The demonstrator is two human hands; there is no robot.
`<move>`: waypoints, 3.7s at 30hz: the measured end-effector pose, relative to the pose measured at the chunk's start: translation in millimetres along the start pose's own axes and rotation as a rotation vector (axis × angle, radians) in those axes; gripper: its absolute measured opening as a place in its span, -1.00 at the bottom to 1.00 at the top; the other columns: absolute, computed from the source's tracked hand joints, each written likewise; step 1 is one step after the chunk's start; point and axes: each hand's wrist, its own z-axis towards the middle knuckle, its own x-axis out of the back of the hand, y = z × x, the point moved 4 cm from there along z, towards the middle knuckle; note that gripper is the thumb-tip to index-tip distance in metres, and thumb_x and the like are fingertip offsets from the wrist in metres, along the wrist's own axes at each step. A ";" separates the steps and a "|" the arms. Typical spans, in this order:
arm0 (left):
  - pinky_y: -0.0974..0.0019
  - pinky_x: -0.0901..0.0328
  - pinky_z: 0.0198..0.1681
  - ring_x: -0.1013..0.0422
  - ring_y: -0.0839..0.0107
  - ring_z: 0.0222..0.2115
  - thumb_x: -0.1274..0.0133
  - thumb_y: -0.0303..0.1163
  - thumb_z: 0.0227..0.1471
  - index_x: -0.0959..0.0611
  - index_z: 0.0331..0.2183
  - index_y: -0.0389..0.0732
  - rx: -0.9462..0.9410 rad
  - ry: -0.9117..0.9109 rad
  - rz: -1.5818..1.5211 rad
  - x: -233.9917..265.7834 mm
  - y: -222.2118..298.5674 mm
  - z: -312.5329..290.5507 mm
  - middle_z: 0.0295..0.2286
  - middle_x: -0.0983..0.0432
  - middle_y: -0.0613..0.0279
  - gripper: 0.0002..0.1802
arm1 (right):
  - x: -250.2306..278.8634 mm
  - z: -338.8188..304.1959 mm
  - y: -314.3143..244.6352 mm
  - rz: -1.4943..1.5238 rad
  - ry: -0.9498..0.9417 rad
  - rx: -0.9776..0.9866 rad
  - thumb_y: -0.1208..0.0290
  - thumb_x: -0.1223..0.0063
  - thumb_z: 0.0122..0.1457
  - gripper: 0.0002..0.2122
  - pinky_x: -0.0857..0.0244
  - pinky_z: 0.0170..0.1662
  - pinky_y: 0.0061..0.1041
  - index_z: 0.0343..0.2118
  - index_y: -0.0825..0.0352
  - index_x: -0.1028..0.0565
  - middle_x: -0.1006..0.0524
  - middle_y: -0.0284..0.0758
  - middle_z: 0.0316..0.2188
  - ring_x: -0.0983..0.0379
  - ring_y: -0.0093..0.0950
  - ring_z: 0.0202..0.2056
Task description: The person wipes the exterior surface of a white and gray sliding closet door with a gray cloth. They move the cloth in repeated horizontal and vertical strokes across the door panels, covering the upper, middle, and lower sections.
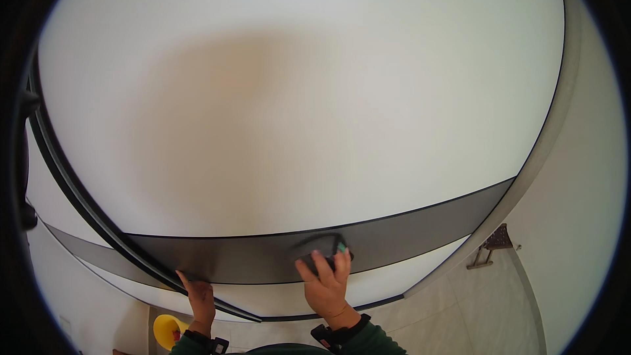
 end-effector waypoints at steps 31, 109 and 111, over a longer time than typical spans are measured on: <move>0.40 -0.29 -0.21 -0.36 0.45 -0.47 0.03 -0.69 -0.11 0.32 0.27 -0.15 0.024 0.071 0.006 -5.4 2.1 -0.6 -0.51 -0.41 0.28 0.07 | 1.7 -38.9 21.5 -0.069 -0.267 0.245 0.45 0.03 0.00 -0.69 -0.15 0.07 -0.22 -0.17 0.02 -0.55 -0.38 -0.47 -0.16 -0.25 -0.40 -0.05; 0.25 -0.36 -0.15 -0.48 0.19 -0.26 -0.12 -0.30 0.02 -0.05 0.22 -0.22 0.254 -0.818 0.161 170.2 -122.6 -60.5 -0.15 -0.48 -0.03 -0.16 | -105.3 31.9 -173.0 -0.173 0.113 0.003 0.68 0.02 0.03 -0.71 -0.06 0.09 0.08 -0.13 0.42 -0.49 -0.35 -0.10 0.03 -0.15 -0.02 0.08; 0.25 -0.36 -0.14 -0.48 0.18 -0.26 -0.12 -0.30 0.03 -0.07 0.22 -0.23 0.236 -0.787 0.191 179.4 -126.5 -59.7 -0.15 -0.48 -0.03 -0.17 | -130.5 31.7 -208.6 -0.135 0.052 0.160 0.52 0.03 0.08 -0.77 -0.04 0.15 -0.05 -0.19 0.27 -0.55 -0.41 -0.34 -0.02 -0.20 -0.18 0.07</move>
